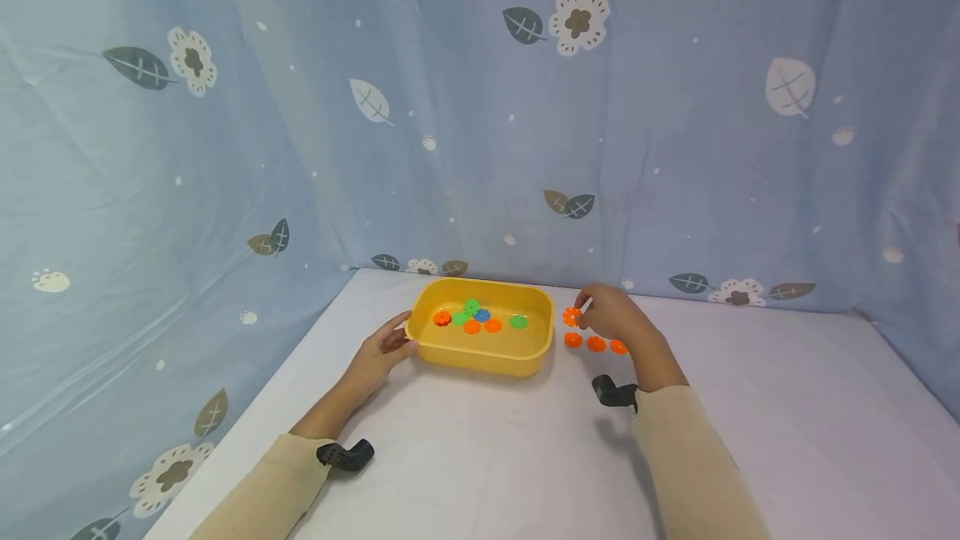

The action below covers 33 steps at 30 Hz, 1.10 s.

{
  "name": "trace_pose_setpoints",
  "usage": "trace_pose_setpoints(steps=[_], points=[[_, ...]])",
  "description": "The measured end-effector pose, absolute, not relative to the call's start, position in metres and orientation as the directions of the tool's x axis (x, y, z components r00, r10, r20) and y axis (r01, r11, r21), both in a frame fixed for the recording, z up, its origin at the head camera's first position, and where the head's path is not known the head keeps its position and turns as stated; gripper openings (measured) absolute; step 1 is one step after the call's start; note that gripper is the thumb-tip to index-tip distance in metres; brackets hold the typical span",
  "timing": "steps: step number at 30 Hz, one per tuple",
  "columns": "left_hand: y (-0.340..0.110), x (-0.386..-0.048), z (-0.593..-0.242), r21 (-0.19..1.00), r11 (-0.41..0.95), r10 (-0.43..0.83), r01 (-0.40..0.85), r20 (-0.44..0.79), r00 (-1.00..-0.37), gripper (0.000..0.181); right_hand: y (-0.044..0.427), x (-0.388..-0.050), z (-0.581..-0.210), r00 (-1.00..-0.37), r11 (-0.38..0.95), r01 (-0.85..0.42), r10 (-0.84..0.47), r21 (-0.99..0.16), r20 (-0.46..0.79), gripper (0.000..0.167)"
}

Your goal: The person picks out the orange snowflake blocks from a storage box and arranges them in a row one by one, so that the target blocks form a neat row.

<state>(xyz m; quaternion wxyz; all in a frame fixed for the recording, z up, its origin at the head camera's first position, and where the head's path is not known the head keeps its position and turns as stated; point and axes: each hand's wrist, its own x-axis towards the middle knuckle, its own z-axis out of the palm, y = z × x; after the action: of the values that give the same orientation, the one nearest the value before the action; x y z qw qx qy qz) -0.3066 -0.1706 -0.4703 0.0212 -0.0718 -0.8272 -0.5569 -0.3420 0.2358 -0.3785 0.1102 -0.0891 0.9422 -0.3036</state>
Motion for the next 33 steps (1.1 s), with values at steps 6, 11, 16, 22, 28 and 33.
trace_pose_setpoints(steps=[6, 11, 16, 22, 28, 33], points=[[-0.169, -0.306, -0.469, 0.922, 0.359, 0.095, 0.142, 0.116, -0.989, 0.064, 0.263, -0.342, -0.398, -0.961, 0.809, -0.062, -0.206, -0.584, -0.183, 0.029], [-0.168, -0.305, -0.467, 0.926, 0.358, 0.083, 0.121, 0.098, -0.992, 0.064, 0.285, -0.338, -0.407, -0.967, 0.811, -0.067, -0.197, -0.582, -0.163, 0.027], [-0.169, -0.304, -0.466, 0.919, 0.373, 0.086, 0.125, 0.099, -0.991, 0.065, 0.302, -0.333, -0.411, -0.969, 0.812, -0.07, -0.193, -0.579, -0.153, 0.027], [-0.169, -0.304, -0.466, 0.919, 0.375, 0.076, 0.123, 0.102, -0.992, 0.064, 0.318, -0.33, -0.414, -0.971, 0.819, -0.051, -0.174, -0.572, -0.162, 0.027], [-0.169, -0.306, -0.468, 0.922, 0.365, 0.078, 0.129, 0.108, -0.991, 0.064, 0.333, -0.332, -0.421, -0.976, 0.826, -0.018, -0.136, -0.563, -0.167, 0.029], [-0.17, -0.306, -0.469, 0.924, 0.362, 0.08, 0.123, 0.1, -0.992, 0.066, 0.339, -0.333, -0.425, -0.975, 0.828, 0.019, -0.108, -0.561, -0.193, 0.03]])
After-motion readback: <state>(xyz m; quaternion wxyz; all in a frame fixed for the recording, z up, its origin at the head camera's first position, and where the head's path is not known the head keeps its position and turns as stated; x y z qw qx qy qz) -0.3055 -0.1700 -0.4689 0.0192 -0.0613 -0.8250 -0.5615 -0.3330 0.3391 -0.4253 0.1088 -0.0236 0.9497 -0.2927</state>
